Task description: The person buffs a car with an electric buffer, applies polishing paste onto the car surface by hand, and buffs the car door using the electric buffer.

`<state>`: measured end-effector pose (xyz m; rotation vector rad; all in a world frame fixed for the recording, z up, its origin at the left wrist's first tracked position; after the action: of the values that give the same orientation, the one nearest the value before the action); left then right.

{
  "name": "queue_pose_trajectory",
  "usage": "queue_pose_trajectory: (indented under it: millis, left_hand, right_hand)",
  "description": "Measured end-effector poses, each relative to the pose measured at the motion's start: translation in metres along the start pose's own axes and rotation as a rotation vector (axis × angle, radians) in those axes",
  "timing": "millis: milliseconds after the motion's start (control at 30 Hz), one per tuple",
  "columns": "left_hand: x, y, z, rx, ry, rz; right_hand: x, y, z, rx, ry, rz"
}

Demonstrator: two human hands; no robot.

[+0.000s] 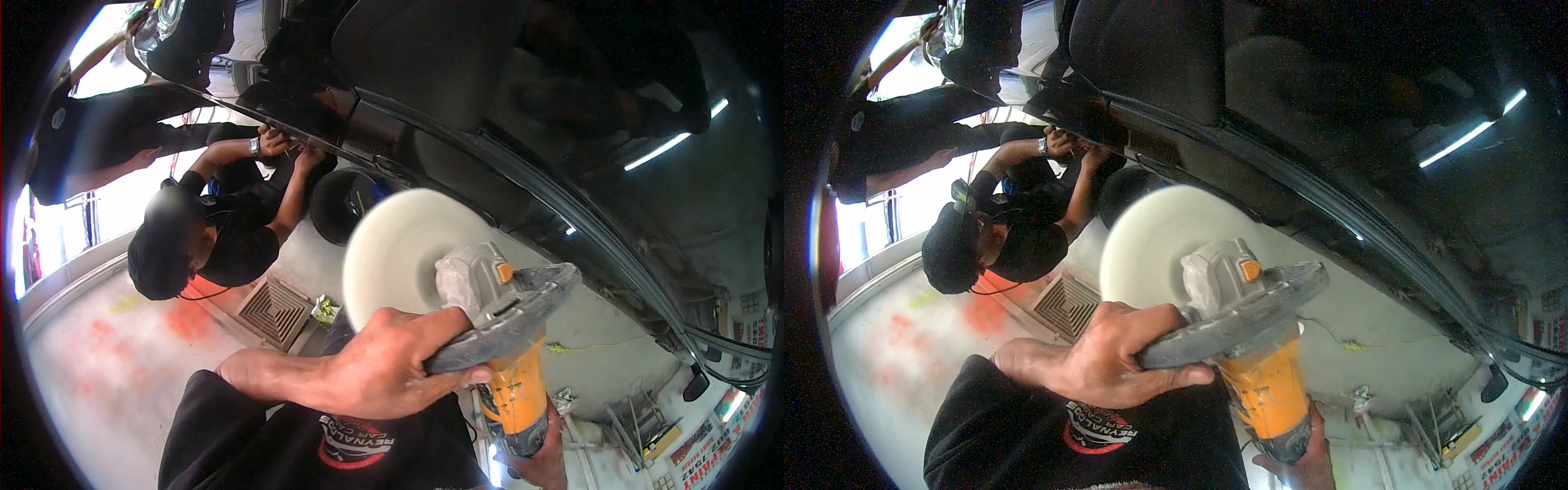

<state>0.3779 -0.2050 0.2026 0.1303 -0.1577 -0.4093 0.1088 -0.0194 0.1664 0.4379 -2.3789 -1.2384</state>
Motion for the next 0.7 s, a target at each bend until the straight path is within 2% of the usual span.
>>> queue_pose_trajectory:
  millis: [100,200,300,400,500,700]
  left_hand:
    - [0.011,0.007,-0.006,0.084,-0.113,0.009]
    - [0.024,0.015,-0.007,0.091,-0.126,0.034]
    - [0.021,0.016,0.009,0.058,-0.118,0.045]
    - [0.018,0.019,0.009,0.052,-0.073,0.033]
    - [0.02,0.015,0.01,0.044,-0.019,0.016]
    - [0.021,0.011,0.012,0.001,-0.024,0.026]
  right_hand:
    - [-0.008,-0.014,-0.007,0.14,0.034,-0.009]
    - [-0.015,-0.024,-0.012,0.155,0.101,-0.049]
    - [-0.008,-0.016,-0.01,0.167,-0.103,-0.061]
    - [-0.004,-0.004,-0.022,0.117,0.024,-0.017]
    - [-0.003,0.001,-0.031,0.178,0.169,0.017]
    - [-0.008,0.006,-0.019,0.078,0.052,0.009]
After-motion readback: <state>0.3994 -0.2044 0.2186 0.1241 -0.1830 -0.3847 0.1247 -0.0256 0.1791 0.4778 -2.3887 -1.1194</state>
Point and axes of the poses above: each hand's wrist, its own y-axis away from the middle knuckle, its own x-axis out of the back of the hand, z = x × y, the point moved 9 cm from there along -y, towards the middle knuckle, and after that the axes turned 1 degree about -y, right-handed, at the moved point
